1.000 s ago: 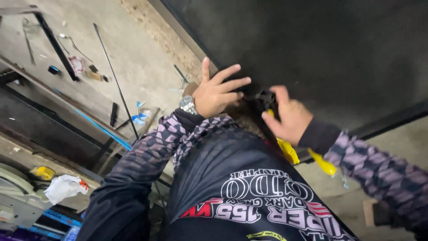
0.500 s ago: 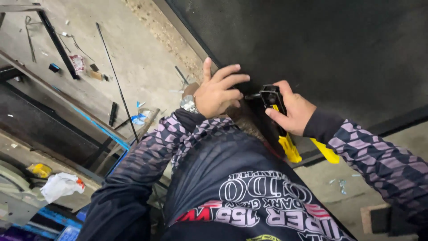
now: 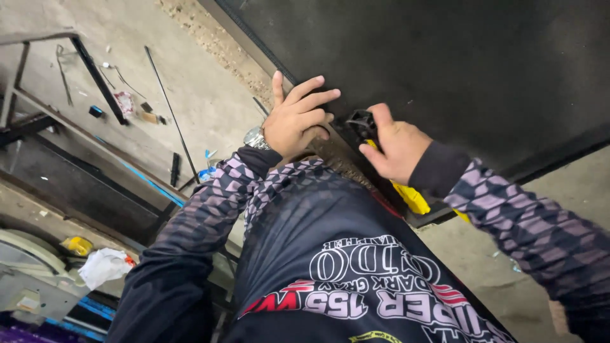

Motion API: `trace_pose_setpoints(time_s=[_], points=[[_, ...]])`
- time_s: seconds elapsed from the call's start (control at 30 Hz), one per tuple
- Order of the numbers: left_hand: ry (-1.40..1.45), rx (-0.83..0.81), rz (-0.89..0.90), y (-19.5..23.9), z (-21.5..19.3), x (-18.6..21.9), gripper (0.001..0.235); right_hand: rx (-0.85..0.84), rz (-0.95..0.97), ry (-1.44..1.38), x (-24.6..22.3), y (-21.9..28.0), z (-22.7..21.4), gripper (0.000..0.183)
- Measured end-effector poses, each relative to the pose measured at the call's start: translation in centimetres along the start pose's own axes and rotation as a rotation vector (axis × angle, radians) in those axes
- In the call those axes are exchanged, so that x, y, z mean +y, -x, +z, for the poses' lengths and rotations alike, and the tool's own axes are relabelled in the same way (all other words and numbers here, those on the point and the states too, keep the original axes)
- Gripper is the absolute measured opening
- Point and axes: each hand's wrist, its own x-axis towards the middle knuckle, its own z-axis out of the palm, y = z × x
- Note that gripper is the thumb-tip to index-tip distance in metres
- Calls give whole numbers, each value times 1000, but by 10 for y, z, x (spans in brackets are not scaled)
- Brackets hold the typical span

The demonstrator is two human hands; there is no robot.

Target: Assembling a mesh screen by drilling holes into a metal frame and securing the mesh with a rivet gun.

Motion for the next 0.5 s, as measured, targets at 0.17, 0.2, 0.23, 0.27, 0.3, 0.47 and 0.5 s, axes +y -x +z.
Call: trace_pose_setpoints(time_s=[0.17,0.2,0.23,0.27,0.3,0.47,0.5], points=[[32,-48,-42,-4,-7,6,36,44,-34,16,20,-8,7,64],[33,-43,-58,0,-4,6,39,22,-57,-31,19,-8,5,62],[34,-36,-64,-1,-3,6,42,8,-76,-75,17,-6,-3,59],[27,-33,-56,-2,-5,4,42,17,-82,-73,14,-7,-12,59],[23,-29,-52,-1,-4,4,42,-5,-107,-56,12,-8,-19,60],[26,-33,-64,0,-5,3,42,-101,-192,25,7,-21,-44,60],[37,-36,-71,1,-5,3,42,-131,-210,55,10,-27,-45,62]])
